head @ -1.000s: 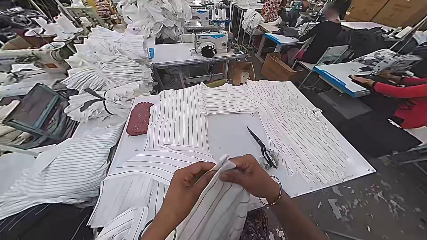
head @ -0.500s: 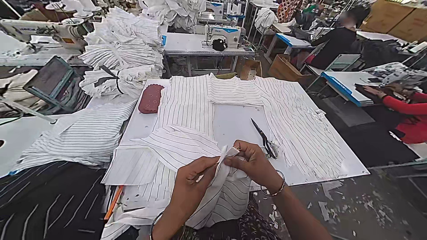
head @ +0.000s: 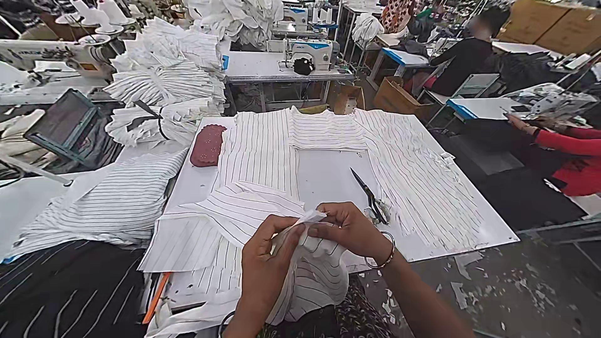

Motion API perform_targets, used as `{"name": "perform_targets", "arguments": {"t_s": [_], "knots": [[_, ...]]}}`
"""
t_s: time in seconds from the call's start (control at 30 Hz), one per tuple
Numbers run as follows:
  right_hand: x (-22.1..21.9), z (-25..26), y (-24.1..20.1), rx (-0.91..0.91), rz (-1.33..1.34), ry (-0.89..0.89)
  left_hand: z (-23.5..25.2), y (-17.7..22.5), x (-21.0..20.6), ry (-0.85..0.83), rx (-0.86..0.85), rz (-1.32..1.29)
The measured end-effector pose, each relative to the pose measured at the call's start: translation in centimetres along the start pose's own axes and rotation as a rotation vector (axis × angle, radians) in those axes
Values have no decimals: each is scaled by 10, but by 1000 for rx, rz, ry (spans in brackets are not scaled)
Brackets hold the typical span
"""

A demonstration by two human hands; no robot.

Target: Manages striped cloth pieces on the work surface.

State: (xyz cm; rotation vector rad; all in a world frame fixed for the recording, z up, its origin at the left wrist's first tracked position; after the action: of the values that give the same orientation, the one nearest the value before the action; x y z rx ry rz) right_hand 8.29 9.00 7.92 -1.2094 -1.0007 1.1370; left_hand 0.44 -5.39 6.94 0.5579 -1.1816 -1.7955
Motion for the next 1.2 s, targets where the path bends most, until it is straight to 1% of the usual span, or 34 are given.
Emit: {"name": "perform_targets", "arguments": {"t_s": [0.13, 0.23, 0.33, 0.4, 0.47, 0.53, 0.63, 0.73, 0.77, 0.8, 0.87, 0.93, 0.97, 1.0, 1.07, 1.13, 1.17, 1.2], "knots": [[9, 7, -3, -13, -157, -91, 7, -12, -6, -5, 14, -45], [23, 9, -9, 42, -293, -74, 16, -18, -9, -61, -48, 14], [34, 9, -11, 111, -370, -48, 25, -21, -16, -121, -100, 36], [40, 9, -9, 134, -391, -18, 31, -24, -21, -141, -60, 7], [47, 11, -2, 116, -375, 6, 37, -31, -29, -158, 62, -43], [53, 14, 18, 40, -333, 38, 39, -44, -39, -189, 248, -116], [59, 10, 75, -136, -274, 86, 33, -70, -56, -278, 498, -218], [73, -12, 142, -287, -382, 69, 21, -95, -69, -380, 656, -270], [85, -24, 160, -346, -424, 89, 16, -102, -72, -408, 702, -299], [103, -39, 171, -384, -478, 155, 12, -108, -74, -427, 735, -336], [145, -71, 178, -446, -643, 367, 7, -111, -75, -434, 767, -427], [181, -98, 174, -504, -789, 574, 7, -107, -74, -412, 773, -470], [194, -106, 174, -545, -835, 631, 9, -105, -74, -405, 767, -468], [203, -111, 178, -619, -870, 645, 11, -102, -75, -402, 756, -461], [209, -113, 183, -828, -924, 611, 14, -98, -76, -417, 716, -439], [214, -110, 181, -1005, -933, 504, 17, -93, -77, -430, 671, -419], [216, -110, 180, -1030, -879, 453, 18, -91, -76, -428, 653, -418], [216, -111, 179, -991, -771, 426, 19, -88, -75, -430, 636, -415]]}}
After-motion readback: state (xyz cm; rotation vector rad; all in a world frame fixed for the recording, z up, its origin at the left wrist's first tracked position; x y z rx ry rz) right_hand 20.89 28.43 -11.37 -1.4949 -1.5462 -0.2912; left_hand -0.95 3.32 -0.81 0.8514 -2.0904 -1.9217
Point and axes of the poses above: each hand's wrist, its own z-axis towards the middle knuckle, its own x-axis out of the back of the hand, y = z × x, the point moved 7 cm from there along z, towards the middle knuckle, and after that the axes turned 8 degrees about z, right-handed, at the moved point
